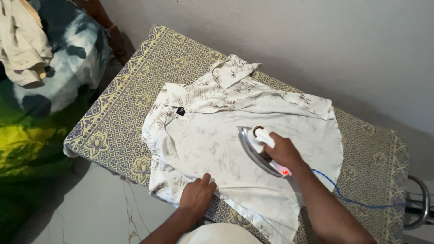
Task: The person irons a white patterned shirt on a patterned ironing board. They smooth the fabric with their hands, adjust the shirt's position, and use a white electric iron to press the garment, focusing on the body and sleeves.
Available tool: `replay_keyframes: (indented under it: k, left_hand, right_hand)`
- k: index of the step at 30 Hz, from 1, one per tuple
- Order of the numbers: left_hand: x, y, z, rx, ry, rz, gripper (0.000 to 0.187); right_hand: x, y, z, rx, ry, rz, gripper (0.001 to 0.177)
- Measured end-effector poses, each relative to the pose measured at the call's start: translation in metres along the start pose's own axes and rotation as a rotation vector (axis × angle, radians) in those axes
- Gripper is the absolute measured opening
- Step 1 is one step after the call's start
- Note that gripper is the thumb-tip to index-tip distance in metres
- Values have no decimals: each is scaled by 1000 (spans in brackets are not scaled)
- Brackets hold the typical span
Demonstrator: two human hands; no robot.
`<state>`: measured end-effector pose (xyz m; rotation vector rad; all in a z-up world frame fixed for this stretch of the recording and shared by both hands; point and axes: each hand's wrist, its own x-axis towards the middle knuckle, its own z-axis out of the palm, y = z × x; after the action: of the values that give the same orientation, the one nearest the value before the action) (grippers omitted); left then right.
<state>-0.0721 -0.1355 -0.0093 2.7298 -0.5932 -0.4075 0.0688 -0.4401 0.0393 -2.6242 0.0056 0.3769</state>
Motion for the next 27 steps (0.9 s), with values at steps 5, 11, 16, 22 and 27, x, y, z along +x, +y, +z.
replay_keyframes:
  k: [5, 11, 16, 22, 27]
  left_hand:
    - [-36, -1, -6, -88, 22, 110, 21]
    - [-50, 0, 16, -152, -15, 105, 24]
    - [-49, 9, 15, -126, -34, 75, 34]
    - [-40, 26, 10, -39, -49, 95, 41]
    - [-23, 47, 12, 88, -61, 244, 34]
  right_hand:
    - [-5, -35, 20, 89, -128, -73, 35]
    - [-23, -85, 44, -49, -237, -246, 35]
    - [-62, -83, 51, -127, -228, -338, 34]
    - [-66, -36, 35, -124, -166, -181, 37]
    - [-36, 23, 6, -253, 19, -53, 43]
